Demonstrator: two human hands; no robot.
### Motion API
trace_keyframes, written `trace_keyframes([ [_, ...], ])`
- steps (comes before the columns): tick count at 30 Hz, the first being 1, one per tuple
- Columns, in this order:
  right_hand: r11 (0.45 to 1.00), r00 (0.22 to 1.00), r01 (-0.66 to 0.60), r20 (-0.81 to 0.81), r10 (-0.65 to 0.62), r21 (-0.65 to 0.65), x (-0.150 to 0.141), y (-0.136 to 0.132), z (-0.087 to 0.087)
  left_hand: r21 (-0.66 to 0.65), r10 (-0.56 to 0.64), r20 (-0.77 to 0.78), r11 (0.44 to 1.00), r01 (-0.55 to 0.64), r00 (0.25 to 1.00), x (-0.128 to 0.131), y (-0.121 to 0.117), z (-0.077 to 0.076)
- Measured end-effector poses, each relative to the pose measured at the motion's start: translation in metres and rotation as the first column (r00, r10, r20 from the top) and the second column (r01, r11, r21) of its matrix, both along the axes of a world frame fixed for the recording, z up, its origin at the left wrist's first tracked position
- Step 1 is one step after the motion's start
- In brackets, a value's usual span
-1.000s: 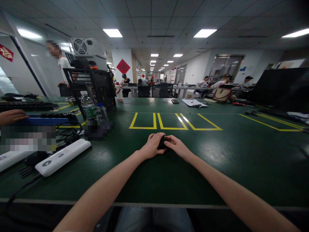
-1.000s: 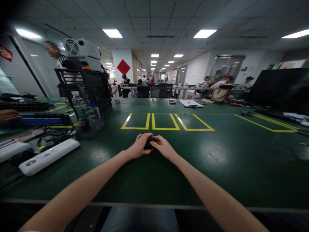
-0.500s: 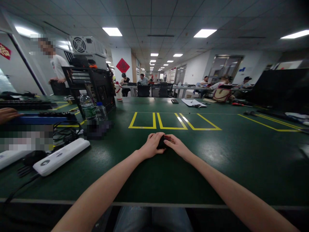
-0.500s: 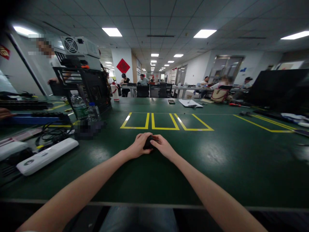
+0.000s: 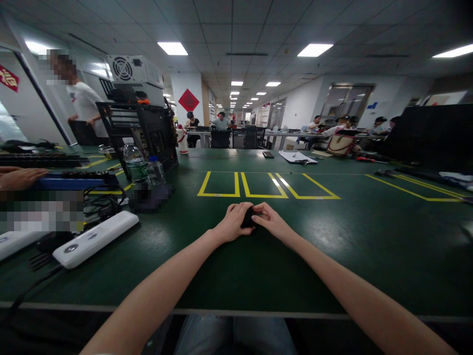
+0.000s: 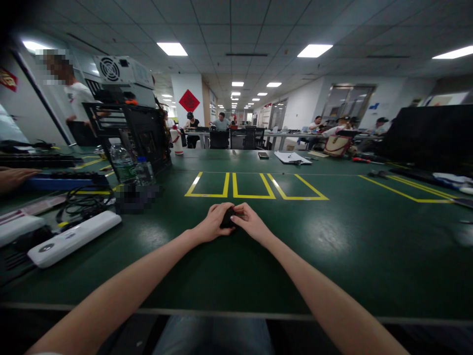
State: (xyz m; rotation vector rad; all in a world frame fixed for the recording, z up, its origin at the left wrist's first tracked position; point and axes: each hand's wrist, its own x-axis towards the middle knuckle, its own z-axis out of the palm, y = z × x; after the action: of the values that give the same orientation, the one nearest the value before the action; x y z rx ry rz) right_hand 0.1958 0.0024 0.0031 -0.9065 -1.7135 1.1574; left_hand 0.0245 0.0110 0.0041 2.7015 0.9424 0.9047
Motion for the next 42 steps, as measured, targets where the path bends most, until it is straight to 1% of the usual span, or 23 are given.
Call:
trace_keyframes([
  [3, 0.999, 1.000, 0.015, 0.027, -0.014, -0.037, 0.0013, 0.0014, -0.0001, 0.001, 0.006, 0.004, 1.000, -0.006, 1.000, 0.0006, 0.0001, -0.0005],
  [6, 0.996, 0.998, -0.048, 0.030, 0.050, -0.070, 0.0035, 0.0011, 0.0014, -0.002, 0.013, 0.004, 1.000, -0.013, 1.000, 0.0008, 0.0005, -0.0014],
  [10, 0.995, 0.996, -0.092, -0.007, 0.092, -0.048, 0.0046, 0.0022, 0.0008, 0.008, 0.011, 0.004, 1.000, -0.011, 1.000, 0.0007, 0.0014, -0.0026],
  [15, 0.998, 0.997, -0.054, -0.047, 0.055, 0.016, 0.0023, 0.0056, -0.0035, 0.026, 0.014, 0.013, 1.000, -0.014, 1.000, 0.0018, 0.0025, -0.0041],
  [20, 1.000, 1.000, -0.018, -0.005, 0.017, -0.021, 0.0018, 0.0049, -0.0032, 0.028, 0.016, 0.004, 0.999, -0.016, 1.000, 0.0020, 0.0028, -0.0038],
  [24, 0.996, 0.998, -0.070, 0.006, 0.070, -0.061, 0.0041, 0.0033, -0.0005, 0.025, 0.013, 0.002, 1.000, -0.013, 1.000, 0.0007, 0.0019, -0.0031],
  [26, 0.993, 0.995, -0.104, -0.008, 0.104, -0.051, 0.0053, 0.0025, 0.0005, 0.021, 0.011, 0.003, 1.000, -0.011, 1.000, 0.0004, 0.0017, -0.0030],
  [28, 0.993, 0.994, -0.112, -0.019, 0.112, -0.035, 0.0058, 0.0019, 0.0012, 0.014, 0.012, 0.007, 1.000, -0.012, 1.000, 0.0005, 0.0017, -0.0031],
  [34, 1.000, 0.999, -0.027, -0.023, 0.027, -0.008, 0.0027, 0.0023, 0.0000, 0.006, 0.011, 0.015, 1.000, -0.011, 1.000, 0.0011, 0.0014, -0.0026],
  [37, 1.000, 1.000, -0.004, 0.000, 0.004, -0.031, 0.0023, 0.0031, -0.0007, 0.012, 0.005, 0.009, 1.000, -0.005, 1.000, 0.0004, 0.0010, -0.0021],
  [40, 0.997, 0.999, -0.039, 0.017, 0.040, -0.069, 0.0038, 0.0040, -0.0009, 0.016, 0.007, 0.005, 1.000, -0.007, 1.000, 0.0002, 0.0008, -0.0019],
  [42, 0.995, 0.997, -0.082, 0.002, 0.082, -0.061, 0.0050, 0.0045, -0.0009, 0.014, 0.014, 0.004, 1.000, -0.014, 1.000, 0.0006, 0.0009, -0.0021],
])
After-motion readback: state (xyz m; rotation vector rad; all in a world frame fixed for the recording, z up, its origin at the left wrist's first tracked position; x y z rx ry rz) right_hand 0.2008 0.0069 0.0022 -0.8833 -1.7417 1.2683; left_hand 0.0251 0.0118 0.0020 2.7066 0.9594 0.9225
